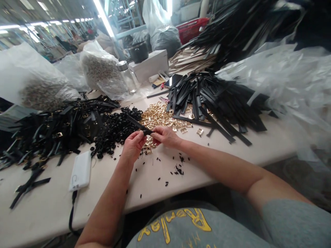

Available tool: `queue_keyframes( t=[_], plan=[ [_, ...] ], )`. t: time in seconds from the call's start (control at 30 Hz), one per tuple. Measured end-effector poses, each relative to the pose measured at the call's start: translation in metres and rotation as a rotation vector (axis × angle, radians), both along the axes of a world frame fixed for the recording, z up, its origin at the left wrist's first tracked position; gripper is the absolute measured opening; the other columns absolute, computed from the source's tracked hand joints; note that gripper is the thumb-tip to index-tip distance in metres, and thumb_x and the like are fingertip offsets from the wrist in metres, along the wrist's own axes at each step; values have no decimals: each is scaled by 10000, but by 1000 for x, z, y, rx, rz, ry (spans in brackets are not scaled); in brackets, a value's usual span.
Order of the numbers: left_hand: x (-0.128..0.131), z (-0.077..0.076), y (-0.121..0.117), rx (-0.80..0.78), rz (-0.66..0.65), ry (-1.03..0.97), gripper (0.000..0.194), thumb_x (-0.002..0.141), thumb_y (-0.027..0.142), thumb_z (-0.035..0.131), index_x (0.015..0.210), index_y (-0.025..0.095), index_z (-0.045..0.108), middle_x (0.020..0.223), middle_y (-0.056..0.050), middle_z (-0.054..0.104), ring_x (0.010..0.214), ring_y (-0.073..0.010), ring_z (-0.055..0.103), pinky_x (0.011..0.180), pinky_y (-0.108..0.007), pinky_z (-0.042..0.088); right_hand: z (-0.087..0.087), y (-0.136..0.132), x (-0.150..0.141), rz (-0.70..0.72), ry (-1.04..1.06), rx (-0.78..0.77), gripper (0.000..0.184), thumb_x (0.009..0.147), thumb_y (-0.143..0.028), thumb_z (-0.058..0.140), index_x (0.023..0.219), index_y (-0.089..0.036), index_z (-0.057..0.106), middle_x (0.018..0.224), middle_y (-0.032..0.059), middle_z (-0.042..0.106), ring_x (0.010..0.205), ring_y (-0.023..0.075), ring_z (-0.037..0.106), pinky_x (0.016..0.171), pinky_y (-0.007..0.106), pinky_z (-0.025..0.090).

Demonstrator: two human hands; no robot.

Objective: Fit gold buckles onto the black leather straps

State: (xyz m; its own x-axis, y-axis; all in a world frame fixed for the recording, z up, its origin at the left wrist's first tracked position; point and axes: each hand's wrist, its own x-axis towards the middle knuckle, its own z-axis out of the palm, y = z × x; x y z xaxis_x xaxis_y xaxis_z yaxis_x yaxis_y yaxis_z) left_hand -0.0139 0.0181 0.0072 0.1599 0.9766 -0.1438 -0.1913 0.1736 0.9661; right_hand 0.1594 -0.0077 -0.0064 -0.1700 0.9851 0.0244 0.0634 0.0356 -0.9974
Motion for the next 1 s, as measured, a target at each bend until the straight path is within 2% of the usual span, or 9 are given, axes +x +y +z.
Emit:
queue_keyframes(
  t=[0.13,0.23,0.33,0.53,0.73,0.87,1.0],
  plan=[
    [2,1,-3,38,17,3,358,516,358,912,696,165,671,663,9,680,588,-103,650,635,-221,550,0,1,4,31,-62,47,130,893,-239,582,794,-155,582,599,-34,620,496,72,594,511,188,471],
    [1,3,-4,85,29,26,371,520,314,913,790,177,698,722,10,710,604,-114,666,631,-234,550,-1,2,6,66,-141,115,129,901,-234,571,803,-151,585,613,-28,640,516,71,602,548,189,455],
    [-2,5,-5,137,-8,108,375,556,326,896,858,173,734,788,-29,743,632,-130,674,644,-257,548,1,3,10,100,-218,147,129,904,-209,557,796,-146,589,620,-27,651,527,62,593,592,191,439],
    [-8,4,-4,131,-77,175,346,564,325,893,831,153,756,791,-63,752,637,-142,668,644,-271,546,10,2,18,182,-400,198,137,914,-213,551,816,-151,624,642,-31,656,553,51,547,622,191,369],
    [-4,-2,-4,151,-95,191,308,565,312,888,792,172,734,768,-20,734,649,-126,648,678,-270,549,17,0,20,92,-672,269,122,884,-213,580,793,-166,648,663,-21,645,576,72,485,588,221,271],
    [-6,-1,-4,130,-164,209,287,592,298,874,818,178,745,766,-16,729,630,-117,629,653,-257,534,18,0,22,189,-593,237,156,907,-236,557,796,-162,636,646,-27,644,563,64,512,588,201,308],
    [-14,0,-3,95,-272,235,255,607,311,856,795,173,753,682,-12,700,550,-105,589,567,-238,495,16,-2,25,319,-480,192,159,901,-232,543,783,-152,612,633,-25,647,535,62,546,574,185,371]
  ],
)
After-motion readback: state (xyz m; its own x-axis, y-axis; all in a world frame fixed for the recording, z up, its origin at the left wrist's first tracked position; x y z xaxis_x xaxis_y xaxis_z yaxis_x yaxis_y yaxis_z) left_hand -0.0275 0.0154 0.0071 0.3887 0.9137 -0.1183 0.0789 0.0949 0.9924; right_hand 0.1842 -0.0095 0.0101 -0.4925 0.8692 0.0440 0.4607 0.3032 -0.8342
